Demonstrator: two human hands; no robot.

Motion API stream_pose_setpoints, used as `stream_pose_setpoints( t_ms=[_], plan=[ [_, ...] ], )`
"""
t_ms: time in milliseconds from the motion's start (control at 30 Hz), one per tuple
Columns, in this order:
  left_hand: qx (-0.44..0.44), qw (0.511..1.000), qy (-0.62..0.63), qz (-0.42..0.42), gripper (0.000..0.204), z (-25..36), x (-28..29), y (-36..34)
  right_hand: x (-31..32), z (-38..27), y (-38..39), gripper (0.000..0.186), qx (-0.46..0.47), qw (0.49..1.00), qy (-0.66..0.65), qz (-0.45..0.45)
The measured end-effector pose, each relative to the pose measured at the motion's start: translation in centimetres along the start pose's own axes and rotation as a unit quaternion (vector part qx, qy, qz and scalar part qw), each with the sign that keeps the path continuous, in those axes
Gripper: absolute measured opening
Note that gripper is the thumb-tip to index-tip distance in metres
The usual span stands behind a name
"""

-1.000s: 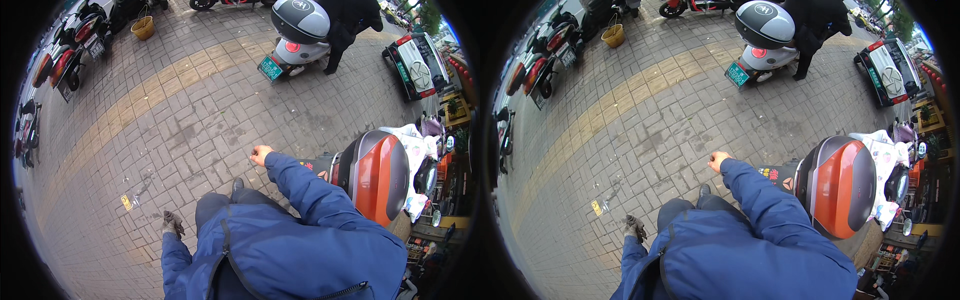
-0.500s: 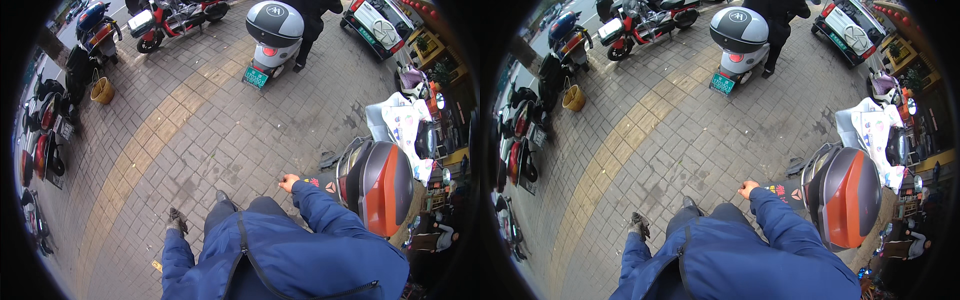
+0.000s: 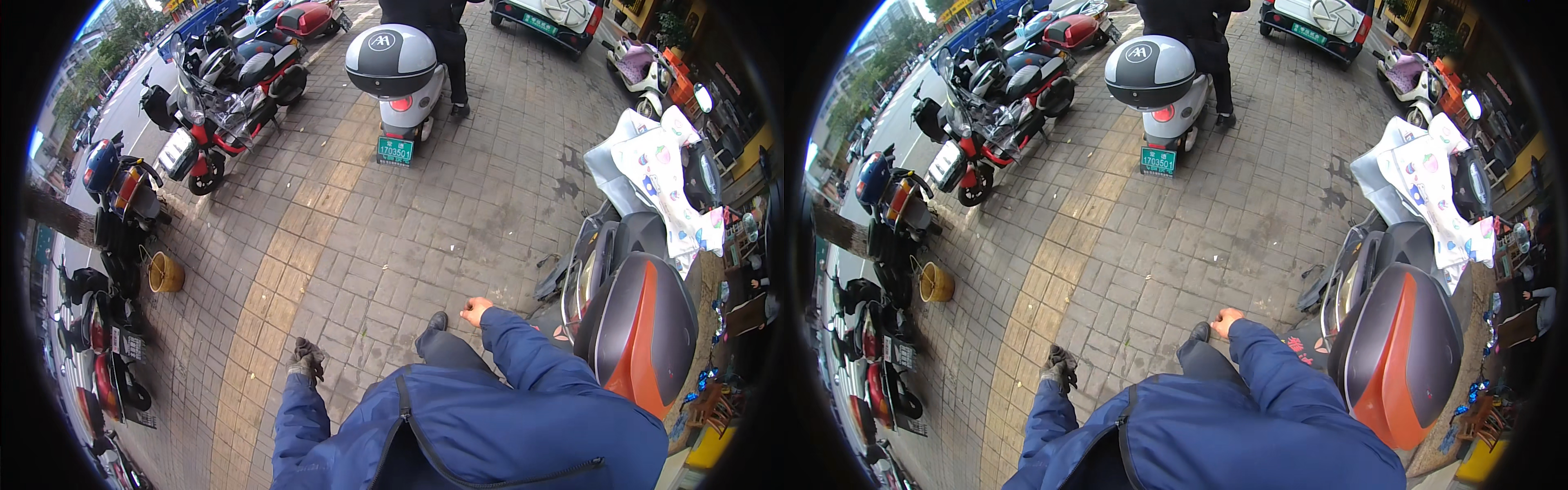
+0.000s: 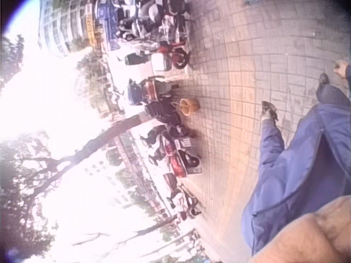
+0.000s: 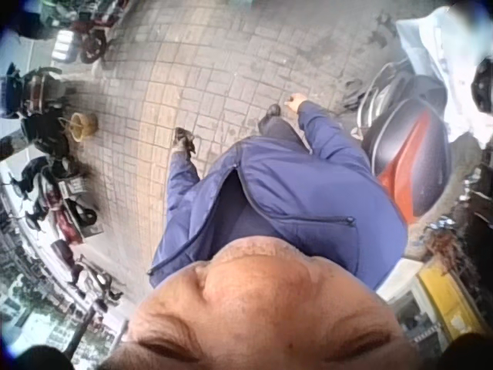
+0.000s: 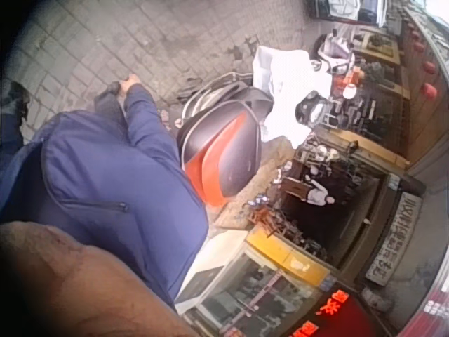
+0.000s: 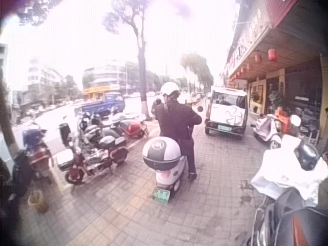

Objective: The person sprays a scooter's rear wheel area with a spray bottle, then walks to a car with a removed wheel and manipulates the brake assembly by hand. The person also removes a glove and walks between vehicles.

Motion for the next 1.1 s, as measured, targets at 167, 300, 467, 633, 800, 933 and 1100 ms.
stream_pose_setpoints(
  t_ms=[167,300,467,633,800,933,1100],
  plan=[
    [0.062,0.994,-0.080,-0.052,0.023,0.9,-6.0,-0.4,6.6,-2.5,-5.7,0.035,0.042,0.999,-0.017,0.004],
    [0.063,0.986,-0.152,-0.013,0.025,2.8,-8.9,-3.7,9.8,-2.6,-8.9,0.035,0.049,0.996,-0.067,0.044],
    [0.019,0.990,-0.127,-0.055,0.017,7.1,-14.2,-10.1,9.6,-0.6,-11.5,0.035,-0.033,0.989,-0.141,0.014],
    [0.109,0.986,0.016,-0.124,0.016,6.0,-17.7,-19.9,8.9,0.0,-12.9,0.033,-0.090,0.986,-0.137,0.017],
    [0.102,0.983,-0.056,-0.145,0.025,5.6,-19.7,-31.3,11.0,-4.2,-14.3,0.031,-0.163,0.961,-0.219,0.053],
    [0.061,0.966,-0.219,-0.122,0.031,10.3,-21.9,-39.3,11.8,-10.7,-15.7,0.031,-0.207,0.952,-0.220,0.053],
    [0.061,0.985,-0.136,-0.080,0.029,15.7,-20.9,-47.1,10.8,-21.2,-20.2,0.032,-0.240,0.960,-0.141,-0.022]
  ],
)
Point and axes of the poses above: each hand's wrist, its own y-axis away from the middle knuckle, its own x-axis out of the back of the hand, z = x × y, the point moved 3 cm from there along -y, towards the middle knuckle, and after that the axes turned 5 degrees about -x, right-handed, at the moved point
